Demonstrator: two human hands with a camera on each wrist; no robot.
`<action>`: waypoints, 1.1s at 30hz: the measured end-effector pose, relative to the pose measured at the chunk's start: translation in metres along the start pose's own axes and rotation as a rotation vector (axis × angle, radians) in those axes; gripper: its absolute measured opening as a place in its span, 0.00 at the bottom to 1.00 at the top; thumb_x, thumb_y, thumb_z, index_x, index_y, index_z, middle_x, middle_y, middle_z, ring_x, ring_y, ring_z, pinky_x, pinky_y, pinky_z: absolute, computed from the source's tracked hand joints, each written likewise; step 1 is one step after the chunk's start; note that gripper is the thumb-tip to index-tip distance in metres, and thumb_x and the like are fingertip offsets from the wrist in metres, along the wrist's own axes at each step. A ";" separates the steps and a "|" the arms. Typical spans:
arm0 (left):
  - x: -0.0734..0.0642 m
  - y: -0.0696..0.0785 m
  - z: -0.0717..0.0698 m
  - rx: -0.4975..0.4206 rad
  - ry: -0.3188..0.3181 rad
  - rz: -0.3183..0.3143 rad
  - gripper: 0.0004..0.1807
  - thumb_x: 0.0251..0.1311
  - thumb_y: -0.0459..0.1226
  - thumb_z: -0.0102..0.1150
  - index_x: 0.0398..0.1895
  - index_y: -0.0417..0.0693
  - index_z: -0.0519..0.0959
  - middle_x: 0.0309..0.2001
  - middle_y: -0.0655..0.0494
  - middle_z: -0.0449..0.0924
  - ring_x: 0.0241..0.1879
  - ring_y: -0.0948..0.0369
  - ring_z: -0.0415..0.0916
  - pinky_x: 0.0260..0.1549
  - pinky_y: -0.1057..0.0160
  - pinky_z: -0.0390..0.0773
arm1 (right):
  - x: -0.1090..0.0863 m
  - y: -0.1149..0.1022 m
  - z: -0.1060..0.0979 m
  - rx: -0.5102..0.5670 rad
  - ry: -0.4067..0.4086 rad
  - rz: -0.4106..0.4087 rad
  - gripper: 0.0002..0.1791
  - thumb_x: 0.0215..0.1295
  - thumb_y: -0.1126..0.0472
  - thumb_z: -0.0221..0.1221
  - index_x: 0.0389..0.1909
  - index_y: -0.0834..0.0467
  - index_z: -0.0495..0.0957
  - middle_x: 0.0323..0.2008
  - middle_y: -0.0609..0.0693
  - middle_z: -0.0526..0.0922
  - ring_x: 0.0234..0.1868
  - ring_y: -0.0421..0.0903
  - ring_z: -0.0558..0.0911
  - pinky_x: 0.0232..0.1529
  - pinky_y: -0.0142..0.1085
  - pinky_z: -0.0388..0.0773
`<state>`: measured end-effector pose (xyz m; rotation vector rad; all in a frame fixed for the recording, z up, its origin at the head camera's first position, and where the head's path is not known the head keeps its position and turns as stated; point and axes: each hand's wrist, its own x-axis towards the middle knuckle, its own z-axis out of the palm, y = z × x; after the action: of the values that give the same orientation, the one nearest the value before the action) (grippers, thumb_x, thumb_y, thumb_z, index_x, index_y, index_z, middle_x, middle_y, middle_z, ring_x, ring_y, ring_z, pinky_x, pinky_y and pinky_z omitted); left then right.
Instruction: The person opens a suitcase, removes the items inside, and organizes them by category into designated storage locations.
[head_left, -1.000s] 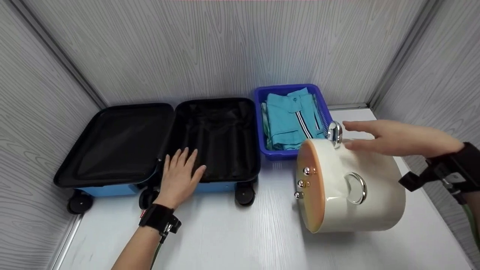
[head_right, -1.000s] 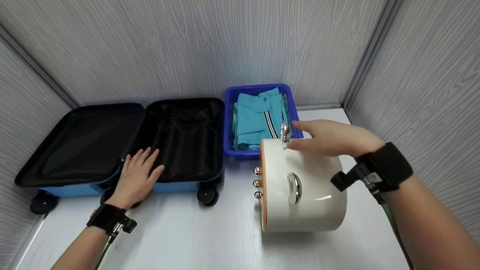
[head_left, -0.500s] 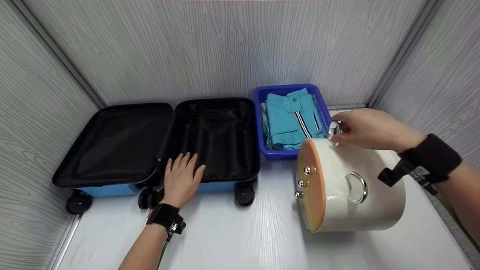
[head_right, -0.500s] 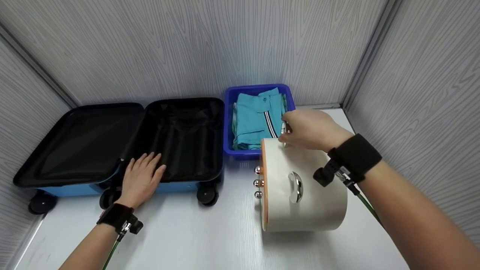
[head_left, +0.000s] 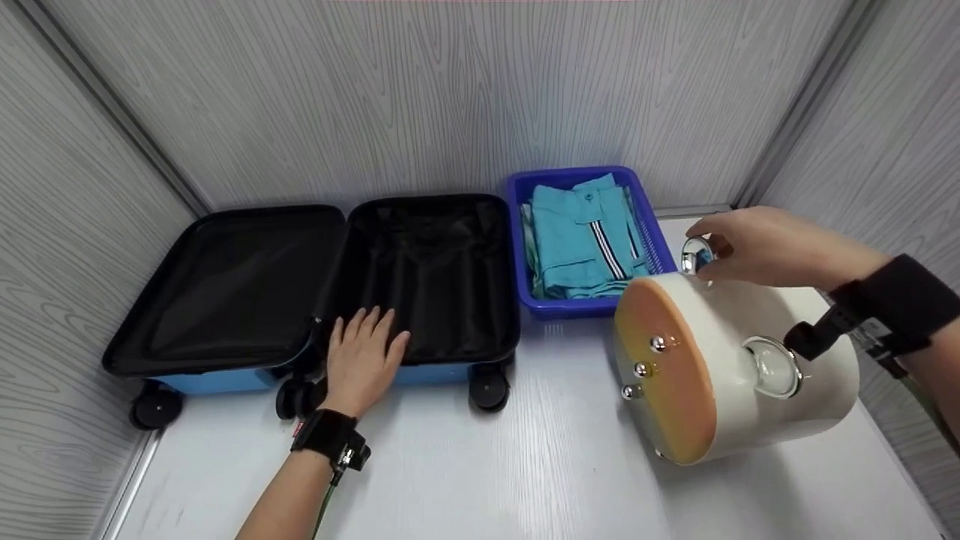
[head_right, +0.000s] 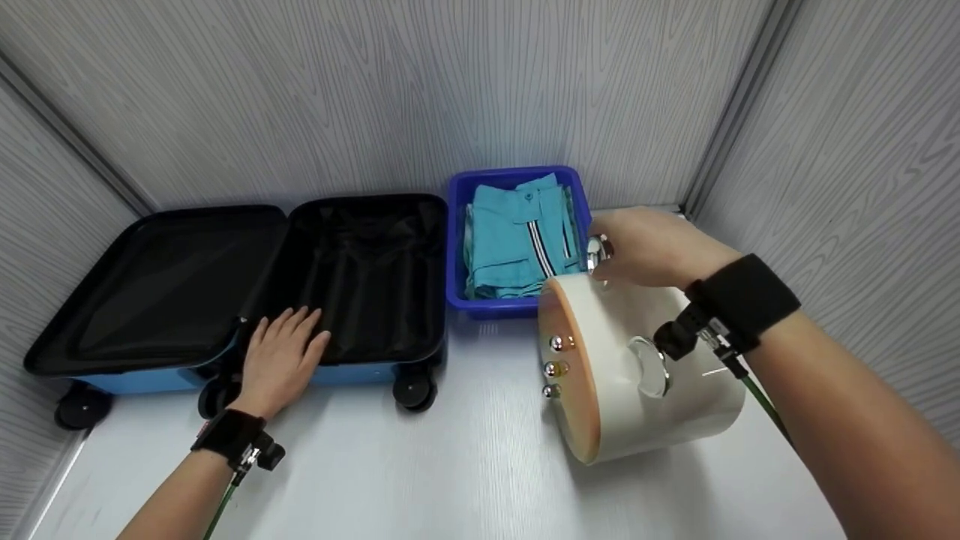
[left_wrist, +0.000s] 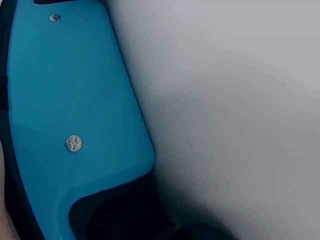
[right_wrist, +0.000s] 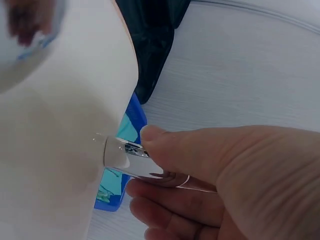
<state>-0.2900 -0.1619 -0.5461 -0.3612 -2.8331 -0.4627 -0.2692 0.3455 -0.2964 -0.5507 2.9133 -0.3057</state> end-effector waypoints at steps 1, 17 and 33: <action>0.000 0.000 0.000 0.000 0.000 0.001 0.35 0.79 0.59 0.39 0.76 0.46 0.68 0.74 0.41 0.65 0.76 0.43 0.55 0.75 0.41 0.41 | -0.001 0.002 -0.001 0.004 -0.004 0.002 0.28 0.61 0.61 0.71 0.61 0.65 0.77 0.43 0.57 0.86 0.46 0.56 0.84 0.48 0.57 0.79; -0.002 0.004 -0.001 -0.005 -0.035 -0.014 0.35 0.79 0.58 0.38 0.77 0.47 0.67 0.75 0.42 0.64 0.76 0.44 0.55 0.75 0.41 0.42 | -0.004 0.017 -0.010 -0.137 -0.068 -0.005 0.39 0.49 0.68 0.71 0.64 0.76 0.71 0.44 0.66 0.83 0.46 0.62 0.82 0.50 0.56 0.77; -0.005 0.003 -0.001 -0.001 -0.026 -0.032 0.33 0.79 0.56 0.41 0.75 0.46 0.69 0.73 0.42 0.67 0.75 0.44 0.57 0.74 0.41 0.46 | -0.003 0.041 0.002 -0.322 0.136 -0.110 0.14 0.48 0.84 0.56 0.26 0.63 0.78 0.24 0.53 0.79 0.31 0.56 0.77 0.37 0.52 0.74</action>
<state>-0.2844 -0.1608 -0.5457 -0.3244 -2.8679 -0.4697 -0.2802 0.3832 -0.3071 -0.7650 3.0900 0.1229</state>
